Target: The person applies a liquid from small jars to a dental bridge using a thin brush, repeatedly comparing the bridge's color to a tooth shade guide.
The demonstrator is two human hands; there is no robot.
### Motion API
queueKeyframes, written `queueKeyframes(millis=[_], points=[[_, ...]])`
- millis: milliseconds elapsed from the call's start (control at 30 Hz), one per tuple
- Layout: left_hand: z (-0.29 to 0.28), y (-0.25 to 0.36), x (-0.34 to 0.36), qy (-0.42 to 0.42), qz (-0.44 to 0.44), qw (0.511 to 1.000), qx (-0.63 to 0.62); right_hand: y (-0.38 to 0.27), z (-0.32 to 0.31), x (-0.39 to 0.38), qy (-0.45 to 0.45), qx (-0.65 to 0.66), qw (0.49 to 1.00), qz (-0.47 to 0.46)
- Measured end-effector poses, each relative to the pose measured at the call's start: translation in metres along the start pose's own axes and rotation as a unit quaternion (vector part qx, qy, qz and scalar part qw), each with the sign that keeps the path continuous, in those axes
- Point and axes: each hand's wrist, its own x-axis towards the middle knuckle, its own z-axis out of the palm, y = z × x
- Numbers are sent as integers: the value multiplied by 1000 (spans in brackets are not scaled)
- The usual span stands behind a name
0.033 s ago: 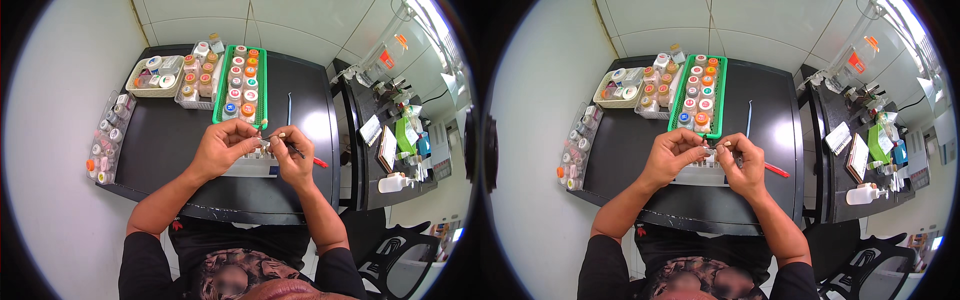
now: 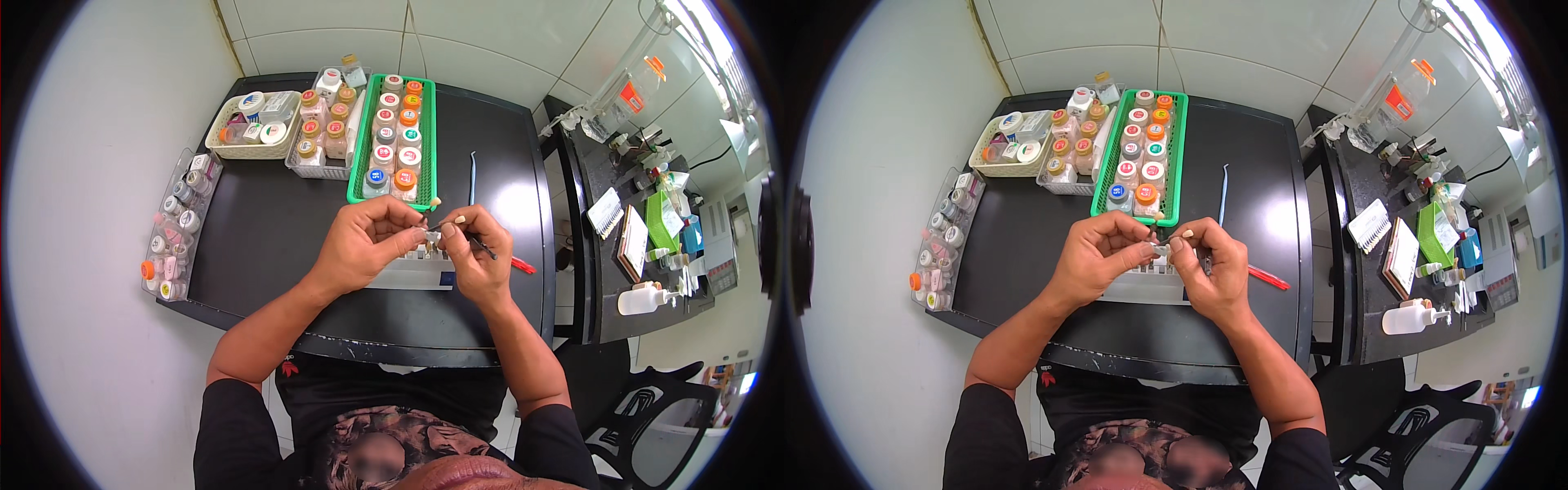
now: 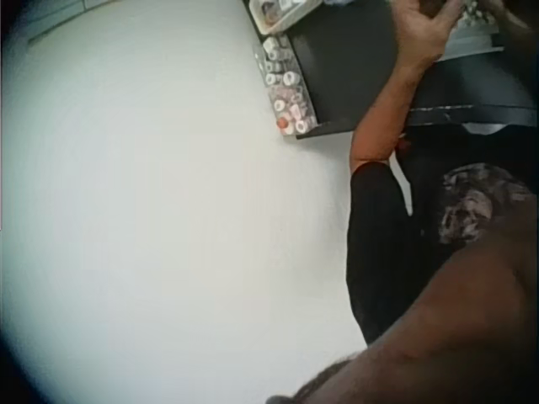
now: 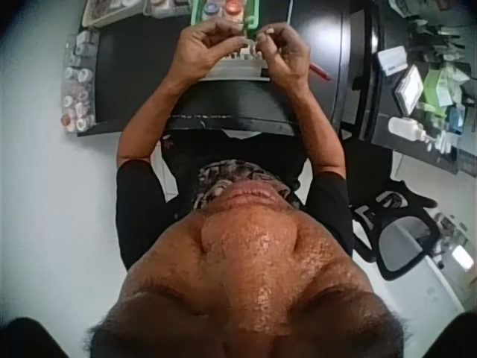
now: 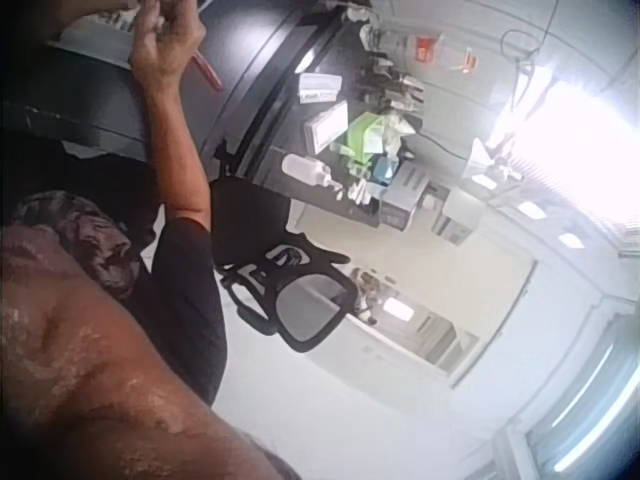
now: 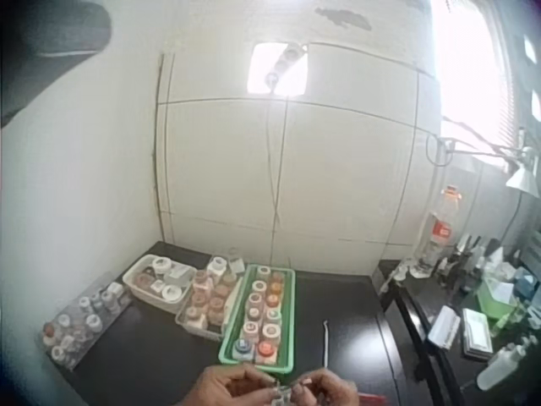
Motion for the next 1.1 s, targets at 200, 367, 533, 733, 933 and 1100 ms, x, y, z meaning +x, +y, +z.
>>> queueKeyframes(millis=[200, 367, 533, 733, 933, 1100], points=[[1, 1, -1, -30, -4, 1000, -2, 5, 3, 0, 8, 18, 1000, -9], [5, 1, -3, -52, -7, 999, 13, 4, 1, -2, 6, -6, 1000, -11], [4, -3, -1, -39, 22, 999, 26, 9, 0, 0, 14, -9, 1000, -21], [0, -5, 0, -7, 9, 999, 48, 7, -20, 11, 105, 28, 986, -127], [-1, -1, 0, 16, 14, 1000, 21, -1, -29, 15, 119, -149, 956, -224], [-1, 1, 2, 5, -10, 1000, 14, -5, -22, 12, 129, -116, 936, -305]])
